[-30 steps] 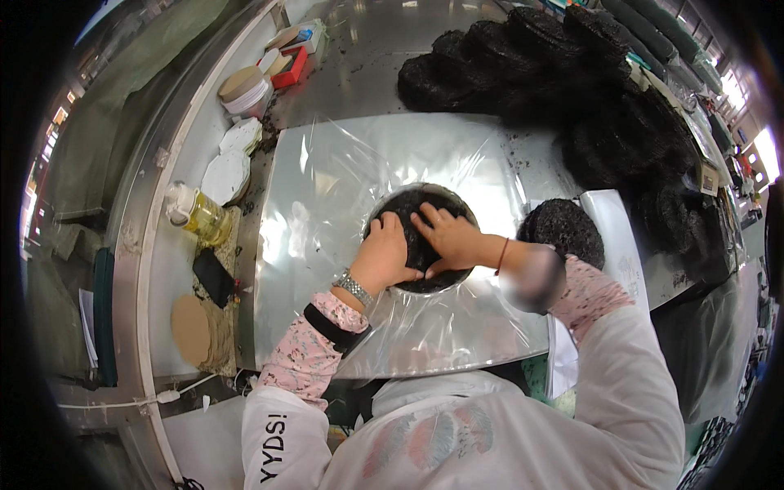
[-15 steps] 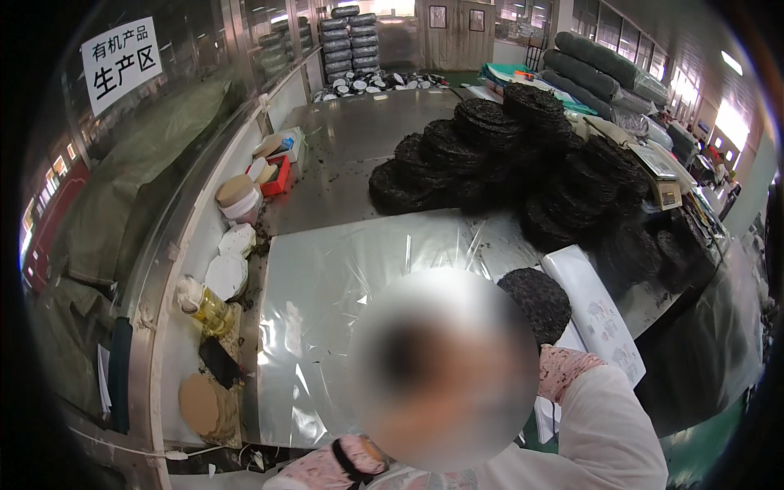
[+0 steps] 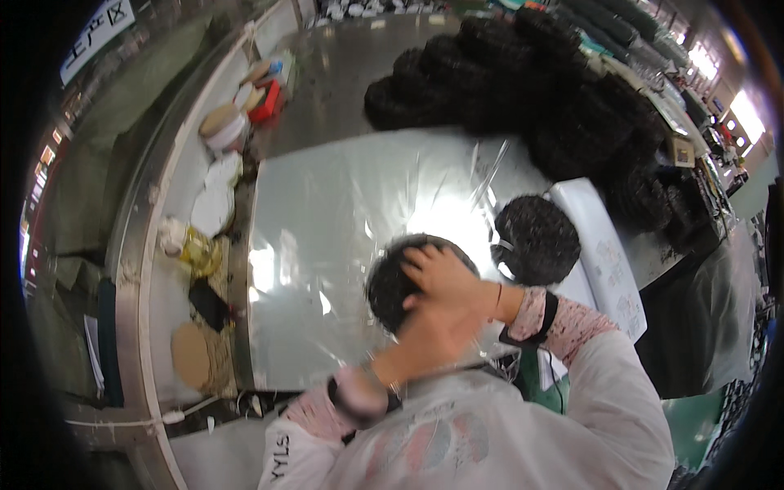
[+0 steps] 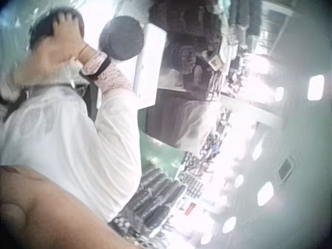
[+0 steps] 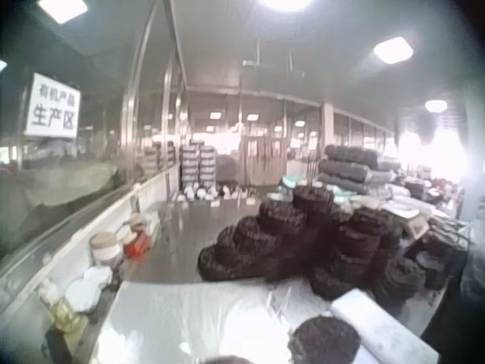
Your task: The person repeatedly places a dark, round food item into a metal ring mold on a stainless steel table, presses it down, wraps it in plastic film, and applies a round paper label. The process is repeated multiple times with new items and fresh plastic film.
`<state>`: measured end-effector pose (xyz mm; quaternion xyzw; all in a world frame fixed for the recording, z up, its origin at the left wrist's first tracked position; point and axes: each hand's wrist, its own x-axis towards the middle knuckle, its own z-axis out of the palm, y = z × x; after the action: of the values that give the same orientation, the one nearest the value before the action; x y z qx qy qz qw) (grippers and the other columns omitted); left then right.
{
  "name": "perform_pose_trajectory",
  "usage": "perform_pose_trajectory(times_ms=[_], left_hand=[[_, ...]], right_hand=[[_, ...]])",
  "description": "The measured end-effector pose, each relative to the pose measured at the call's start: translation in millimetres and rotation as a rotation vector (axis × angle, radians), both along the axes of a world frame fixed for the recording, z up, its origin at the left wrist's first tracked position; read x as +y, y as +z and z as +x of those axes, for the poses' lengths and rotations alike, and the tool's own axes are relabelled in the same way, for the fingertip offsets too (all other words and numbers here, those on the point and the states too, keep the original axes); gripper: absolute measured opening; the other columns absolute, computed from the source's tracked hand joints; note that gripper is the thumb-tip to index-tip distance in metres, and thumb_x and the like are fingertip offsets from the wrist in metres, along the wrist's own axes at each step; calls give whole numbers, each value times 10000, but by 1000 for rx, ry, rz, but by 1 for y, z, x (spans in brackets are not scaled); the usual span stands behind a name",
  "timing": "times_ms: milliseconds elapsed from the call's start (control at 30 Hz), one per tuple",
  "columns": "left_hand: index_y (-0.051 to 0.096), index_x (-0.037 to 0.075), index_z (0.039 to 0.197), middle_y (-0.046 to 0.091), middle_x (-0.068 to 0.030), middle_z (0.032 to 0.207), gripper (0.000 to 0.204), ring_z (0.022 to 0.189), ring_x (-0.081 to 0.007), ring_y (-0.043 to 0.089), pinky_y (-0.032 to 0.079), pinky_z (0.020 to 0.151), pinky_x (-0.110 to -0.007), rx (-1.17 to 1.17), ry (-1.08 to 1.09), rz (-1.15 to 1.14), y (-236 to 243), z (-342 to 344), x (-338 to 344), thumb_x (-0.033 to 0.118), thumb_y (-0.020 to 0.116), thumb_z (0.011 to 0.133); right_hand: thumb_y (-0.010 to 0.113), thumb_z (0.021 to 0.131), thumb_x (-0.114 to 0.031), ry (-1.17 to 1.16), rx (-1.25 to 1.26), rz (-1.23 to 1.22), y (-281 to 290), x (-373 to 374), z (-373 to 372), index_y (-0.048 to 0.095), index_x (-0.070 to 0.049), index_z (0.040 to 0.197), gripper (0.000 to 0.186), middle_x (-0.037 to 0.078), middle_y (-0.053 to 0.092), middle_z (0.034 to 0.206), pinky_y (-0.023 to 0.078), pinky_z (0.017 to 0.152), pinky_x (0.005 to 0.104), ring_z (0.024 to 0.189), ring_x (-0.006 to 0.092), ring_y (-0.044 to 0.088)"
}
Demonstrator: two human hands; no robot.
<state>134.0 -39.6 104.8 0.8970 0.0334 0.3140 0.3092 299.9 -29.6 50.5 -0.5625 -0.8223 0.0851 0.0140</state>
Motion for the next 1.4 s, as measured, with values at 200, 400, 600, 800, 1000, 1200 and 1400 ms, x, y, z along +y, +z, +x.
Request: perform_pose_trajectory(times_ms=[200,400,600,800,1000,1200,1400], left_hand=[[686,-49,1179,728,-122,1001,392,919,-168,671,536,831,-316,151,857,-495,-68,-13,149,299,710,999],[646,-42,1251,682,-158,1096,371,1002,-239,662,535,878,-367,181,1046,-335,-44,-40,142,239,675,1010],[439,1,1529,575,-207,1459,543,1341,-350,570,451,1116,-425,47,831,316,-31,-48,148,156,600,1035],[434,-50,1503,607,-217,1426,638,1384,-412,517,408,1150,-451,336,564,-771,-67,-20,116,304,639,1014],[634,-8,1318,531,-132,1525,450,1449,-350,453,395,1173,-461,280,-76,366,-46,7,0,195,669,919],[681,0,1237,521,-113,1528,358,1477,-318,431,416,1173,-454,382,-109,517,-54,5,-12,133,619,910],[682,-2,1214,526,-114,1519,340,1461,-319,451,470,1126,-432,360,-93,511,-54,4,-17,102,624,895]], right_hand=[[610,861,-748,23,19,217,-27,-7,-14,534,-229,1505,831,135,511,1478,486,825,521,1258,354,504],[587,873,-754,16,25,242,-31,-5,-9,545,-227,1497,818,129,491,1515,486,828,514,1281,351,489],[704,928,-500,-13,438,267,-9,3,12,661,-130,1365,574,141,641,1376,524,938,459,1208,336,619],[567,1070,-466,-805,1461,-251,-71,36,84,730,56,1160,555,164,752,1135,551,939,317,1027,205,713],[614,1042,-351,-729,1127,175,-101,40,88,735,18,1094,391,162,749,955,549,823,367,876,267,717],[841,816,-407,-474,195,441,28,-62,127,472,-85,1509,849,188,441,1558,380,1140,550,1436,419,411],[877,711,-584,-664,-77,81,-44,-142,185,173,-117,1669,1277,291,161,1692,257,1191,672,1568,491,161]])
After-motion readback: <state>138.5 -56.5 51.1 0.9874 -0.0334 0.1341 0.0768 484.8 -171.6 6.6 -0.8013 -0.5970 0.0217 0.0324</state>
